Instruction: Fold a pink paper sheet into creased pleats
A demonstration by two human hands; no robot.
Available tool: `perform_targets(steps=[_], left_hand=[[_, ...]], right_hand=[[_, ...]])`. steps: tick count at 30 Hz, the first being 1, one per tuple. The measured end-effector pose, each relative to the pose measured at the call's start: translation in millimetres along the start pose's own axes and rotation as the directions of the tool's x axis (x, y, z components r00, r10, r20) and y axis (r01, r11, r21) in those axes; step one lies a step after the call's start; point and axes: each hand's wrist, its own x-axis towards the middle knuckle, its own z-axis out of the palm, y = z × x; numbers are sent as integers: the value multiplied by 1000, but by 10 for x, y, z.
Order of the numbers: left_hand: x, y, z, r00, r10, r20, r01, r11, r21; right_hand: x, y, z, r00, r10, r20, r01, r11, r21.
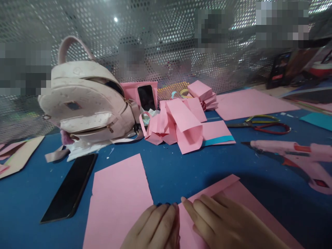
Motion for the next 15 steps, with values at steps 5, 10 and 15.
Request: perform_targets(steps=[5,10,15], left_hand=[[164,-150,-103,996,92,17,-91,992,-87],[250,-218,-203,981,168,93,-154,978,-143],[202,-264,-138,980,173,102,-140,951,-276]], right_hand=[[-54,26,49,995,-92,48,94,994,-46],[-17,32,49,996,-68,62,71,996,-46],[14,28,35,995,-39,91,39,999,0]])
